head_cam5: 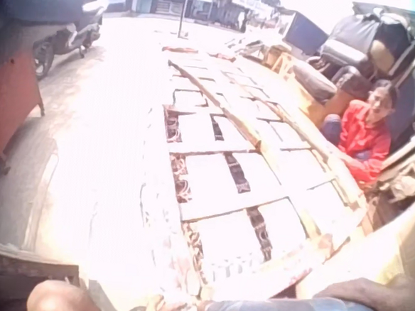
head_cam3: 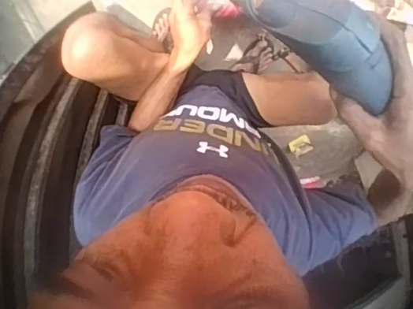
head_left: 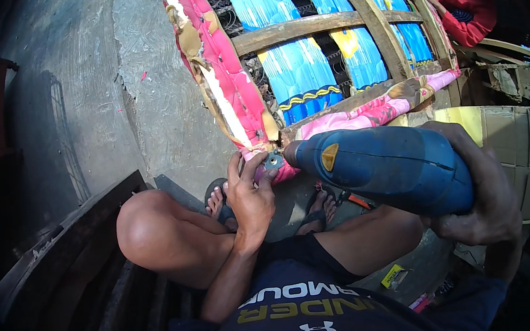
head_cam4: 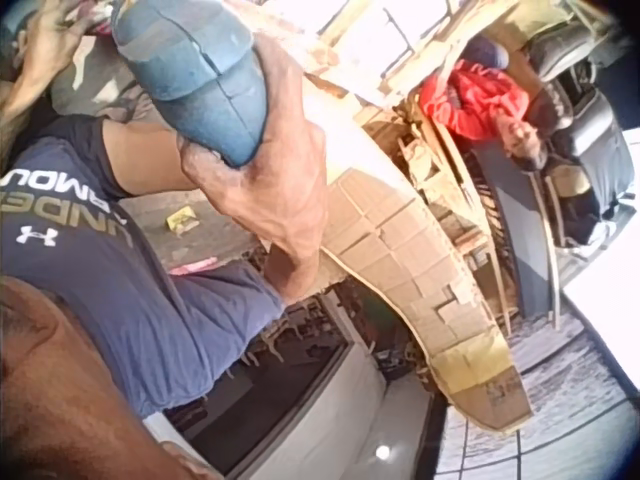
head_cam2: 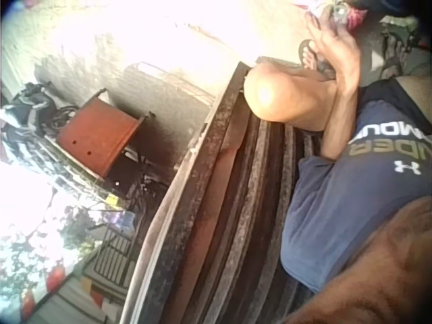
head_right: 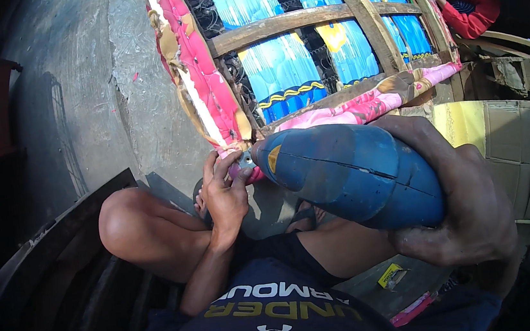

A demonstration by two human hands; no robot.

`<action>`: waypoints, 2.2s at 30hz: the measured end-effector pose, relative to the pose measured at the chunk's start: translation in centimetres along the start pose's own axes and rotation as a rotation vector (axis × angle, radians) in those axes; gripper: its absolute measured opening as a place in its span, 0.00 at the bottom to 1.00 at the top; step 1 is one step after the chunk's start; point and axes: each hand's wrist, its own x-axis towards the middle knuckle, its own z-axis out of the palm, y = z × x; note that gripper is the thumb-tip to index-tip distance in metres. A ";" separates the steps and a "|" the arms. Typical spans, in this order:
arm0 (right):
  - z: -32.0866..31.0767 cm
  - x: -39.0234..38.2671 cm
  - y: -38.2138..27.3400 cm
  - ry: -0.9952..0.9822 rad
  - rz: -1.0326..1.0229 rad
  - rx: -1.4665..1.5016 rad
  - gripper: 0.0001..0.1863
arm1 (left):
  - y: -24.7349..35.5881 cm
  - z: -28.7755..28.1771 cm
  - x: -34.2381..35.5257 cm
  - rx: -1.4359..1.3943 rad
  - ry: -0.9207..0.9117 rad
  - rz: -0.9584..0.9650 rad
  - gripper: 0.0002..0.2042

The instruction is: The person works on a furniture frame by using a power drill to drive screws into a metal bracket and then uses a screwdriver to tighten components while sitting on the floor.

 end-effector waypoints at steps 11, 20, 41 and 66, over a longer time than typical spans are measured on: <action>0.4 -0.9 1.9 0.028 -0.155 -0.013 0.45 | 0.5 0.1 0.0 -0.071 -0.029 -0.025 0.18; 2.9 -7.8 9.8 0.155 -0.188 0.124 0.53 | 2.1 0.8 -0.7 0.251 0.012 0.205 0.26; 23.3 -16.9 33.7 0.532 0.308 0.638 0.48 | 1.3 -1.7 2.8 0.983 -0.178 0.754 0.19; 28.0 -17.8 37.1 0.698 0.312 0.749 0.47 | 6.6 -1.4 6.7 0.785 -0.604 -0.074 0.25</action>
